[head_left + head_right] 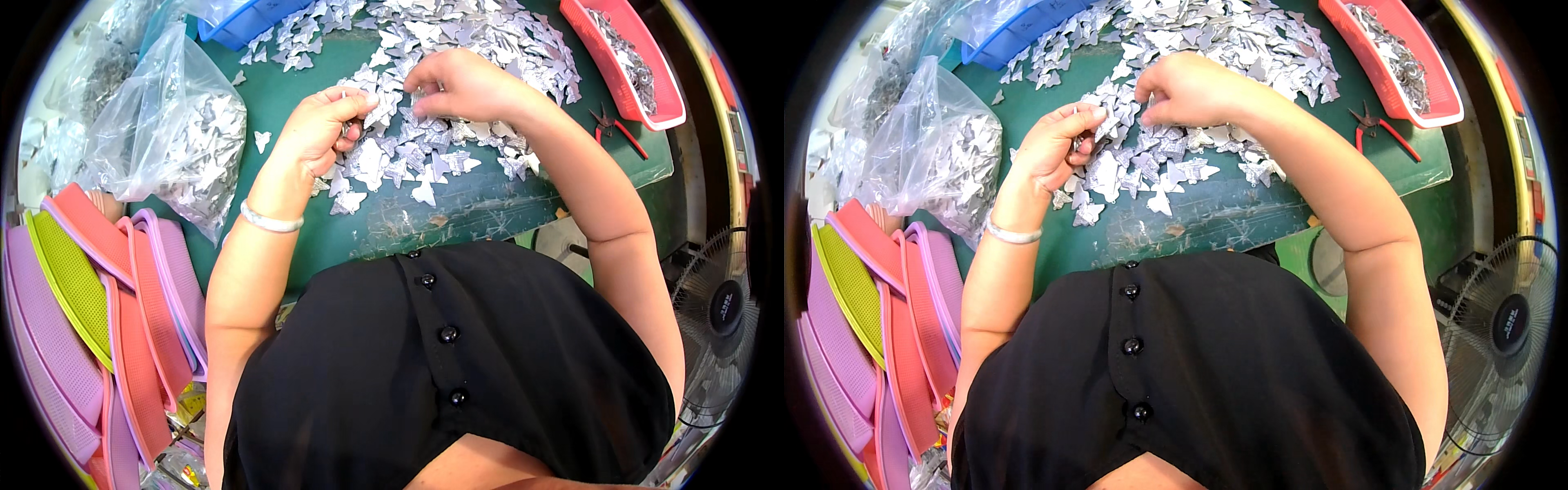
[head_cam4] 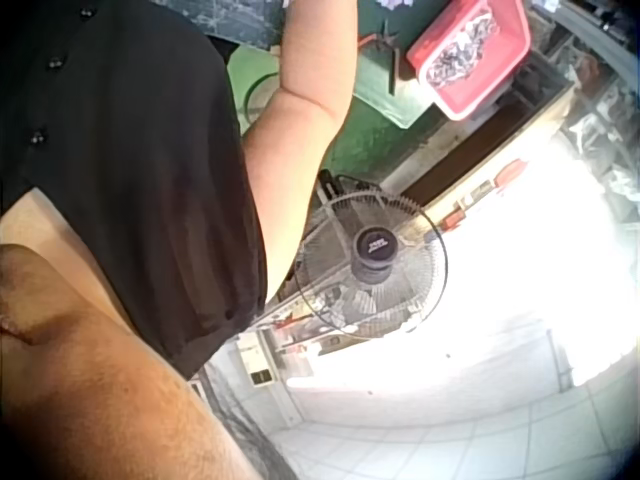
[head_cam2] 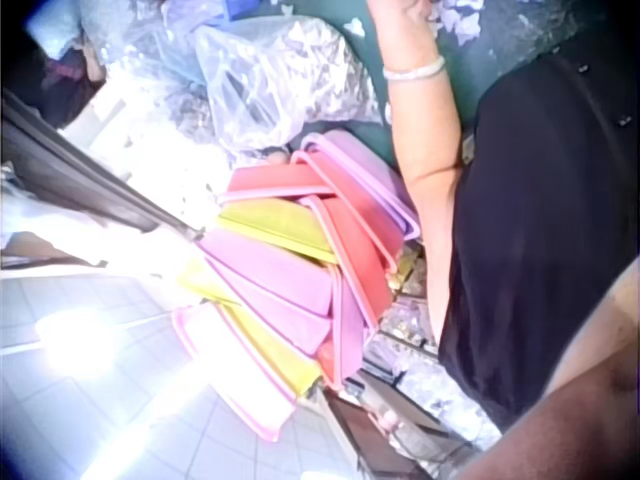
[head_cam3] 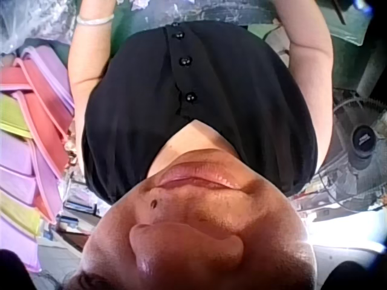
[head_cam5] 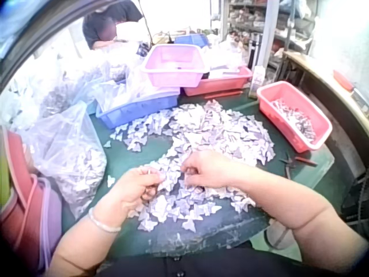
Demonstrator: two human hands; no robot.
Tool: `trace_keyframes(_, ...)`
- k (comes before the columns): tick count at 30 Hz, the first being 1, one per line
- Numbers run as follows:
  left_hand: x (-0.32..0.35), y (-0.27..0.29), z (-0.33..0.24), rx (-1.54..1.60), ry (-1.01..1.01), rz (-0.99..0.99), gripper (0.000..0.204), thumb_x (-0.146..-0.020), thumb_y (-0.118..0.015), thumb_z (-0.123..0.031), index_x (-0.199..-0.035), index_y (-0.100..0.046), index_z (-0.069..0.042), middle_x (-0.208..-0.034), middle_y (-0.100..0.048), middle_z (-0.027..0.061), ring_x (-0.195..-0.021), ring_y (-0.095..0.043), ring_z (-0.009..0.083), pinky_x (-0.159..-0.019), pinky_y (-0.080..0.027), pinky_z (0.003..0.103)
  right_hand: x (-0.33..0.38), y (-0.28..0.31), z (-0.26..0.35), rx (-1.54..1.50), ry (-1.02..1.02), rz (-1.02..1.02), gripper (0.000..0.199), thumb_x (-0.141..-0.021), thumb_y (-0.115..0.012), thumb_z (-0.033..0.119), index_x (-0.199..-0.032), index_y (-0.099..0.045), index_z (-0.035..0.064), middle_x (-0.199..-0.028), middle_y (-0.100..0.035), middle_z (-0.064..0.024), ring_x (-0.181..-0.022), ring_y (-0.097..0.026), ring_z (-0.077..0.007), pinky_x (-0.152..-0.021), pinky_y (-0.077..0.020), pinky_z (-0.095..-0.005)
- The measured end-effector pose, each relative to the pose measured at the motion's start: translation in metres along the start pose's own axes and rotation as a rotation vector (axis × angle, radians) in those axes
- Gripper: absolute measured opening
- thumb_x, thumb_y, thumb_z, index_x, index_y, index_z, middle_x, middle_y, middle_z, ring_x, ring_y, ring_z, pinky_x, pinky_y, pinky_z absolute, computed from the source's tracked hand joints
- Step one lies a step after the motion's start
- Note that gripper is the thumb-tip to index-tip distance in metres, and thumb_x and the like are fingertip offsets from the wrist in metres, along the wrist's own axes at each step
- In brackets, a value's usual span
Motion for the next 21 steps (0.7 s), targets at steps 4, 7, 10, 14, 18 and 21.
trace_keyframes(4,-0.001,0.001,0.004,0.085,0.006,0.019,0.017,-0.077,-0.066,-0.016,-0.086,-0.055,-0.007,-0.064,-0.052,-0.0017,-0.048,-0.045,0.0041,-0.039,-0.03,0.016,-0.004,-0.017,0.006,0.358,0.089,-0.025,0.026,-0.066,-0.069,0.018,-0.087,-0.062,0.0039,-0.081,-0.057,-0.0092,-0.076,-0.057,-0.0264,-0.068,-0.0453,-0.0343)
trace_keyframes(7,0.002,-0.001,0.005,0.136,0.013,0.033,0.018,-0.078,-0.066,-0.016,-0.088,-0.054,-0.007,-0.068,-0.053,-0.0006,-0.05,-0.047,0.0053,-0.039,-0.031,0.016,-0.007,-0.021,0.007,0.325,0.037,0.078,0.021,-0.066,-0.069,0.017,-0.078,-0.059,0.0042,-0.082,-0.056,-0.0086,-0.079,-0.057,-0.0282,-0.069,-0.0446,-0.0364)
trace_keyframes(10,0.006,-0.004,0.005,0.157,0.015,0.055,0.018,-0.079,-0.064,-0.015,-0.089,-0.054,-0.006,-0.071,-0.053,0.0002,-0.053,-0.049,0.0065,-0.04,-0.033,0.016,-0.008,-0.02,0.008,0.314,0.047,0.079,0.019,-0.066,-0.069,0.016,-0.072,-0.055,0.0042,-0.08,-0.055,-0.0086,-0.079,-0.057,-0.0274,-0.069,-0.0445,-0.0372)
trace_keyframes(14,0.008,-0.006,0.006,0.149,-0.014,0.074,0.014,-0.082,-0.06,-0.014,-0.092,-0.053,-0.006,-0.077,-0.057,0.0025,-0.057,-0.049,0.0051,-0.042,-0.034,0.015,-0.007,-0.022,0.011,0.344,0.09,0.094,0.016,-0.068,-0.066,0.016,-0.072,-0.055,0.0043,-0.08,-0.055,-0.0091,-0.076,-0.057,-0.0284,-0.067,-0.0446,-0.0378)
trace_keyframes(18,0.009,-0.007,0.004,0.139,-0.039,0.105,0.014,-0.083,-0.058,-0.012,-0.095,-0.053,-0.006,-0.08,-0.058,0.0032,-0.058,-0.049,0.0044,-0.043,-0.034,0.014,-0.003,-0.02,0.014,0.36,0.186,0.028,0.014,-0.07,-0.064,0.016,-0.073,-0.057,0.0047,-0.08,-0.055,-0.009,-0.074,-0.057,-0.0297,-0.065,-0.045,-0.0379)
trace_keyframes(21,0.011,-0.007,0.004,0.123,-0.045,0.095,0.016,-0.083,-0.057,-0.011,-0.096,-0.052,-0.005,-0.081,-0.058,0.0028,-0.059,-0.049,0.0046,-0.043,-0.034,0.014,0.001,-0.012,0.014,0.355,0.238,-0.113,0.011,-0.072,-0.062,0.015,-0.075,-0.058,0.004,-0.079,-0.055,-0.0095,-0.073,-0.057,-0.0294,-0.065,-0.0451,-0.0373)
Point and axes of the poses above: each hand's wrist, its own x-axis away from the middle knuckle, its own y-axis out of the back of the hand, z = x × y, the point moved 8 cm from there along -x, towards the middle knuckle
